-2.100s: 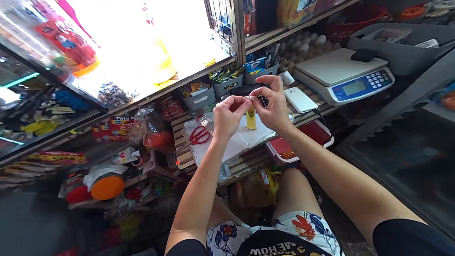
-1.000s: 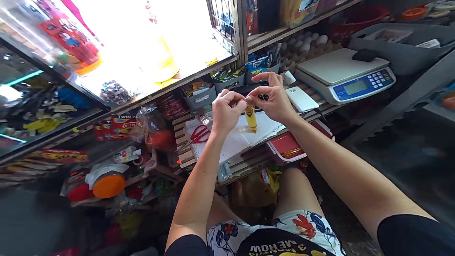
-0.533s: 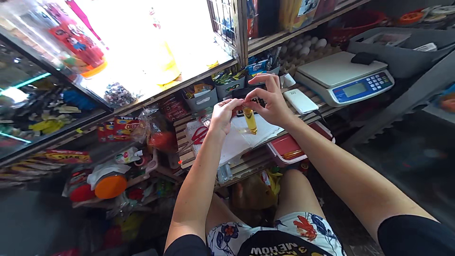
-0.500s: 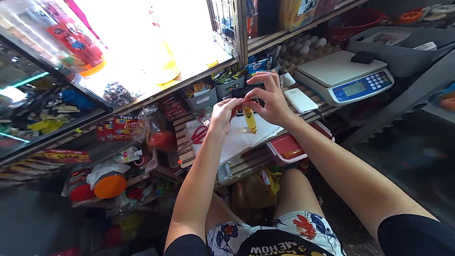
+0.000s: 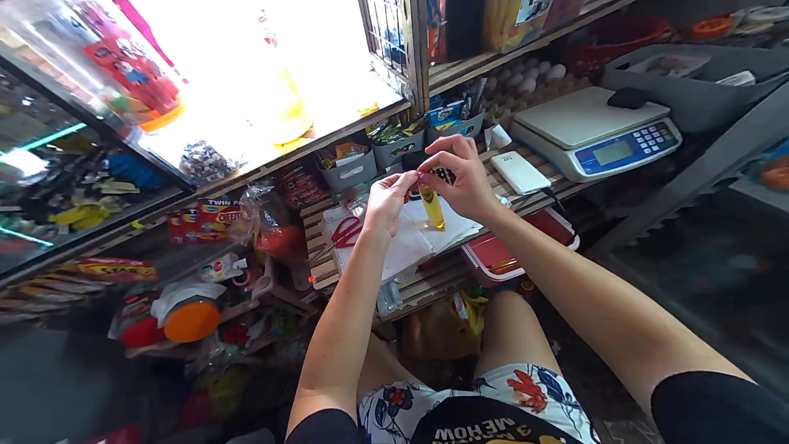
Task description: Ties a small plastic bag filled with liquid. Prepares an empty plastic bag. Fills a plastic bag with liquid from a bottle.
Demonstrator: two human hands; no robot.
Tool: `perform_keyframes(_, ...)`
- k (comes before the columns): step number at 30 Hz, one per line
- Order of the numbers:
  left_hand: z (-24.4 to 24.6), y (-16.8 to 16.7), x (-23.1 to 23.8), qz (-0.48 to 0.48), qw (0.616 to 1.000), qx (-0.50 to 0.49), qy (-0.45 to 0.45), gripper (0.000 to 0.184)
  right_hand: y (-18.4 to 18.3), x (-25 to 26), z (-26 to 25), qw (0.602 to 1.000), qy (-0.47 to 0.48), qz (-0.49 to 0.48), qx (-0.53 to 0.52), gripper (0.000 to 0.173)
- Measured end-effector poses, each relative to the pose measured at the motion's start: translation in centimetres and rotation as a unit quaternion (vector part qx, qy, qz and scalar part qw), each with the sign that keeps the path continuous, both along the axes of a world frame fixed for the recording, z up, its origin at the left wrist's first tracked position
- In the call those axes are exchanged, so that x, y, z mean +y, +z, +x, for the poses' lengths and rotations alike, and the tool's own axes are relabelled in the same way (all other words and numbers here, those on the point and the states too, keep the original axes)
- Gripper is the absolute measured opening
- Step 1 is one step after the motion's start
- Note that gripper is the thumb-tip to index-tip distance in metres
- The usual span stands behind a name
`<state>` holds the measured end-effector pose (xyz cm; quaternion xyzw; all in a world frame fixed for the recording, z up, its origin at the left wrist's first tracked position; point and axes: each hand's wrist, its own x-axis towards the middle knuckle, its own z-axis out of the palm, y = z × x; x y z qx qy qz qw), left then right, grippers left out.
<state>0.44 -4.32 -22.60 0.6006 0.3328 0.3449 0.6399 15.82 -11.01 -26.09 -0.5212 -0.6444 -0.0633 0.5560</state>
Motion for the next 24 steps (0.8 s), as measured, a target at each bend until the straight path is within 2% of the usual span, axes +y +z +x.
perform_keyframes(3, 0.0, 0.0, -0.1, 0.047, 0.999, 0.014, 0.002, 0.021, 0.9, -0.4, -0.1, 0.993, -0.044, 0.044, -0.099, 0.010)
perform_keyframes(8, 0.2, 0.4, 0.0, 0.142, 0.987, 0.071, 0.028, 0.016, 0.4, -0.6, -0.9, 0.999, 0.013, 0.034, -0.039, 0.013)
perform_keyframes(11, 0.2, 0.5, 0.4, 0.209, 0.971, 0.111, 0.012, 0.008, 0.0, -0.5, -0.8, 0.999, 0.004, 0.033, -0.020, 0.014)
perform_keyframes(18, -0.1, 0.4, 0.5, 0.322, 0.934, 0.153, -0.018, 0.014, 1.0, -0.4, -0.5, 1.000, -0.017, -0.017, 0.021, 0.013)
perform_keyframes(21, -0.3, 0.1, 0.6, 0.338, 0.932, 0.129, -0.019, 0.018, 1.3, -0.2, -0.1, 0.999, -0.002, -0.027, 0.029, 0.012)
perform_keyframes(24, -0.2, -0.2, 0.7, 0.326, 0.938, 0.116, 0.000, 0.013, 1.4, 0.0, 0.1, 0.998, 0.034, -0.051, 0.031, 0.012)
